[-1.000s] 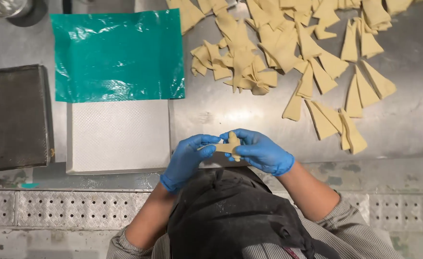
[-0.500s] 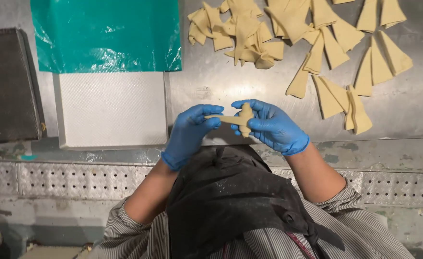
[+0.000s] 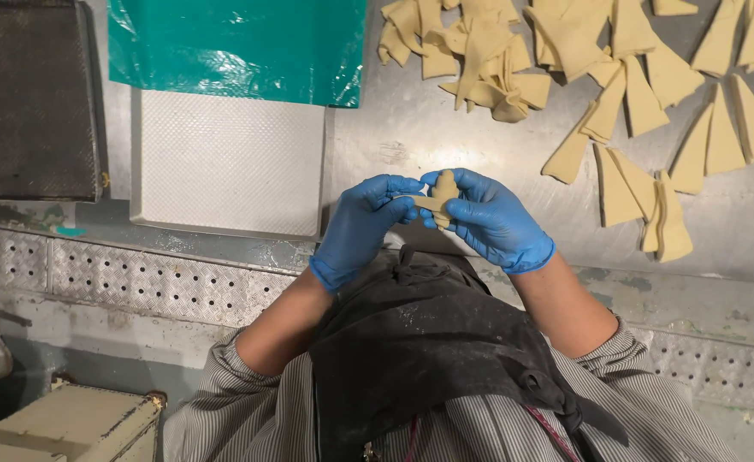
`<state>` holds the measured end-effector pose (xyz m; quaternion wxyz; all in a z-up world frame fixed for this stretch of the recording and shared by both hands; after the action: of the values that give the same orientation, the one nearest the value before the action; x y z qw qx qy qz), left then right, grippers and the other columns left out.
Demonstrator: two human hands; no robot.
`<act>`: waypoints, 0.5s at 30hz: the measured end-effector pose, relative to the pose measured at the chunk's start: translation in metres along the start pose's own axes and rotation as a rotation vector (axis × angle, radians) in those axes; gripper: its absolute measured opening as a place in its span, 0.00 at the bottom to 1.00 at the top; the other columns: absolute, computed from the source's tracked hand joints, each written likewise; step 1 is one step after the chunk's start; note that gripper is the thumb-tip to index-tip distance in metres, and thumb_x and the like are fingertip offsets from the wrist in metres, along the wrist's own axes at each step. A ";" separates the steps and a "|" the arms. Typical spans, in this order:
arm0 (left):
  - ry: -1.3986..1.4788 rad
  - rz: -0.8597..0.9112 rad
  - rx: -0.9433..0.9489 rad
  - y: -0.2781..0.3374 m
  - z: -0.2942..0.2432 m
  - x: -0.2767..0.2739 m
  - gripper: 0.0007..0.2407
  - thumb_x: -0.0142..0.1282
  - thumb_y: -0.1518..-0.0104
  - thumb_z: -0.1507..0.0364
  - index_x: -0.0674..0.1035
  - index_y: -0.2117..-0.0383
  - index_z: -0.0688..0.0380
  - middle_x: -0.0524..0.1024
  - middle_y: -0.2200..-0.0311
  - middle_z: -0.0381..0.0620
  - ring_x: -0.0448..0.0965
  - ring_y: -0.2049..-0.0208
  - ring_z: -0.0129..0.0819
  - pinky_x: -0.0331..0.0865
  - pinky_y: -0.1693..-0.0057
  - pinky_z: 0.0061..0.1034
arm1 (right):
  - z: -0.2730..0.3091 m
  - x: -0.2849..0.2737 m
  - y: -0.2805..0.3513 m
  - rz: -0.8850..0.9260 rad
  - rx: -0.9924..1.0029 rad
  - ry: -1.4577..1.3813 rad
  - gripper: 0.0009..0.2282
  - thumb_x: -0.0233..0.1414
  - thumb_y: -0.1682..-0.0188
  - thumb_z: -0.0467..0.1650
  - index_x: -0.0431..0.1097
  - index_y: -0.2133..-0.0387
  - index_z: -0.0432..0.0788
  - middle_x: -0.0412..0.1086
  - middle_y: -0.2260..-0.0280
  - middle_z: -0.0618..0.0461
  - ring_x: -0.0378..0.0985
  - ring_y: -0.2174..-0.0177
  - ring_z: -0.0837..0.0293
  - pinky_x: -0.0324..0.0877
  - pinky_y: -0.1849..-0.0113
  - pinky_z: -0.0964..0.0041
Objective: Rolling triangular dough pieces into croissant shapes on a metal workbench.
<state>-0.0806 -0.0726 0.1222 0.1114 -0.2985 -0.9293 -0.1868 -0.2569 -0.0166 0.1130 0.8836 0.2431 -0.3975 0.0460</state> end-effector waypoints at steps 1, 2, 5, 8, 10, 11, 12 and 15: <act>-0.001 -0.009 0.007 0.000 0.004 -0.006 0.08 0.56 0.37 0.76 0.81 0.54 0.60 0.82 0.64 0.41 0.79 0.63 0.23 0.76 0.53 0.20 | 0.000 0.002 -0.003 0.010 0.004 0.004 0.24 0.57 0.49 0.23 0.59 0.40 0.28 0.68 0.48 0.38 0.77 0.50 0.48 0.73 0.46 0.56; -0.052 -0.051 0.053 0.000 0.005 -0.014 0.08 0.58 0.38 0.76 0.82 0.55 0.62 0.82 0.63 0.41 0.79 0.62 0.24 0.75 0.52 0.21 | -0.001 0.005 -0.006 0.011 0.006 0.031 0.24 0.57 0.49 0.24 0.59 0.39 0.29 0.68 0.49 0.39 0.76 0.51 0.49 0.73 0.47 0.56; -0.060 -0.096 0.102 0.002 0.005 -0.032 0.08 0.58 0.37 0.75 0.83 0.55 0.62 0.81 0.63 0.42 0.78 0.61 0.24 0.75 0.51 0.22 | -0.008 0.007 -0.019 0.028 0.008 0.050 0.24 0.57 0.49 0.24 0.60 0.39 0.30 0.68 0.48 0.41 0.76 0.51 0.51 0.73 0.47 0.56; -0.057 -0.119 0.106 -0.002 0.005 -0.047 0.09 0.56 0.37 0.74 0.83 0.54 0.62 0.82 0.62 0.43 0.78 0.62 0.26 0.75 0.52 0.23 | -0.018 0.016 -0.042 0.044 0.016 0.033 0.22 0.57 0.48 0.24 0.61 0.41 0.30 0.69 0.49 0.41 0.76 0.51 0.51 0.73 0.48 0.57; -0.097 -0.150 0.102 -0.004 0.000 -0.062 0.09 0.56 0.38 0.74 0.83 0.55 0.62 0.83 0.61 0.44 0.80 0.61 0.27 0.75 0.52 0.23 | -0.028 0.024 -0.059 0.050 0.033 0.023 0.21 0.57 0.48 0.24 0.62 0.42 0.29 0.70 0.50 0.41 0.77 0.52 0.51 0.74 0.49 0.56; -0.235 -0.188 0.098 -0.005 -0.007 -0.072 0.10 0.58 0.39 0.73 0.80 0.53 0.63 0.81 0.61 0.45 0.80 0.61 0.26 0.76 0.53 0.23 | -0.035 0.026 -0.069 0.017 0.059 0.059 0.20 0.57 0.49 0.24 0.64 0.44 0.29 0.72 0.51 0.41 0.78 0.53 0.51 0.74 0.49 0.57; -0.373 -0.220 0.091 -0.007 -0.014 -0.082 0.13 0.60 0.40 0.72 0.77 0.52 0.63 0.79 0.60 0.46 0.79 0.60 0.25 0.76 0.53 0.22 | -0.042 0.027 -0.078 -0.020 0.079 0.094 0.19 0.57 0.50 0.24 0.66 0.45 0.29 0.73 0.52 0.41 0.79 0.54 0.51 0.74 0.50 0.57; -0.216 -0.259 -0.014 -0.018 0.005 -0.131 0.19 0.64 0.42 0.73 0.72 0.47 0.68 0.75 0.56 0.52 0.76 0.58 0.30 0.75 0.52 0.26 | -0.049 0.042 -0.115 -0.133 0.092 0.209 0.18 0.57 0.52 0.23 0.69 0.47 0.30 0.75 0.54 0.42 0.80 0.57 0.53 0.76 0.52 0.58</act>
<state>0.0128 -0.1517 0.0712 -0.0163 -0.1954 -0.9652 -0.1731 -0.1640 -0.0990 0.0707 0.9092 0.3032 -0.2837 0.0305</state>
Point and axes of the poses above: each hand's wrist, its own y-axis away from the middle knuckle, its own x-axis out of the palm, z = x × y, the point moved 6 cm from there along -y, towards the middle knuckle
